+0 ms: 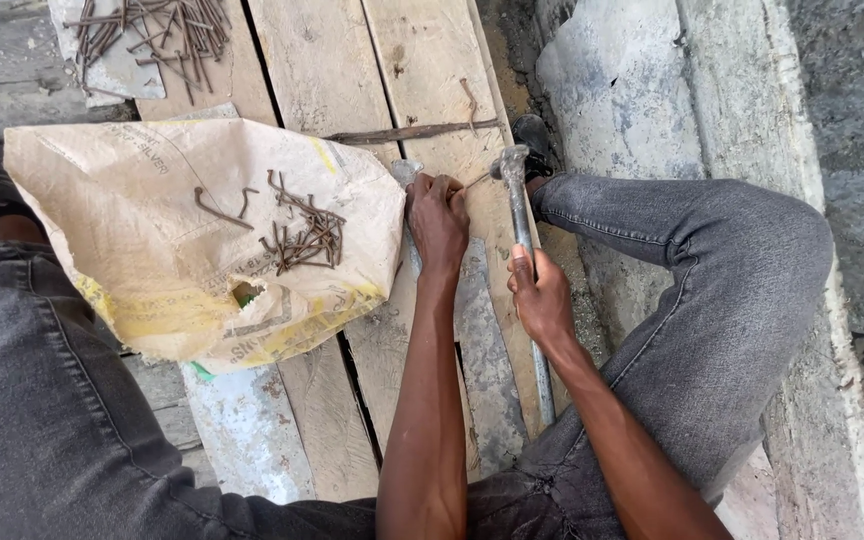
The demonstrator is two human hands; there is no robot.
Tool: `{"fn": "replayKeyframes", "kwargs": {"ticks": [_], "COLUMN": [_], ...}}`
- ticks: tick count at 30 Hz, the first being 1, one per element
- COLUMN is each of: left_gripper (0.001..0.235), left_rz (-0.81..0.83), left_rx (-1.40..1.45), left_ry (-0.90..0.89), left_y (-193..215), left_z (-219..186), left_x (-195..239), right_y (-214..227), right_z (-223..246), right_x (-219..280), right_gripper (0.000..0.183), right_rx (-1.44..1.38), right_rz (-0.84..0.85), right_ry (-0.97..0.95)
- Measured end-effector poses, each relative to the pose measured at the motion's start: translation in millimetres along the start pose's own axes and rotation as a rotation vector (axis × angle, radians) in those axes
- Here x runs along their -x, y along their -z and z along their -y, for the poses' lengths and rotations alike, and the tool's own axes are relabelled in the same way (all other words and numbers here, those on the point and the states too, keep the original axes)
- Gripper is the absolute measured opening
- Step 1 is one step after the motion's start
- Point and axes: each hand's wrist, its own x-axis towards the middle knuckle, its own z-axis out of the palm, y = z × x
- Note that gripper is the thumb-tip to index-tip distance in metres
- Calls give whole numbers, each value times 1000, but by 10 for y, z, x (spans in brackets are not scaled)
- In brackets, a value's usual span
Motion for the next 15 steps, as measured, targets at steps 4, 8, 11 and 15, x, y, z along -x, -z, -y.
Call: {"fn": "replayKeyframes", "kwargs": {"ticks": [4, 8, 11, 15], "left_gripper": [8, 11, 12, 12], "left_rz": [40, 65, 80, 85], "left_rx": [10, -36, -50, -61], "left_ry": [-5, -3, 5, -15], "left_y": [99, 83, 54, 12], "left_z": [-51, -48, -13, 7], "left_x": [-24, -44, -53, -94], "right_y": [105, 104, -4, 1], "right_z": [79, 66, -295, -382], "right_x": [21, 47, -127, -219], "right_gripper": [52, 53, 49, 53], "right_rx": [42, 51, 230, 345], "right_rz": [-45, -26, 51, 23], "right_ry": [154, 229, 185, 189]}}
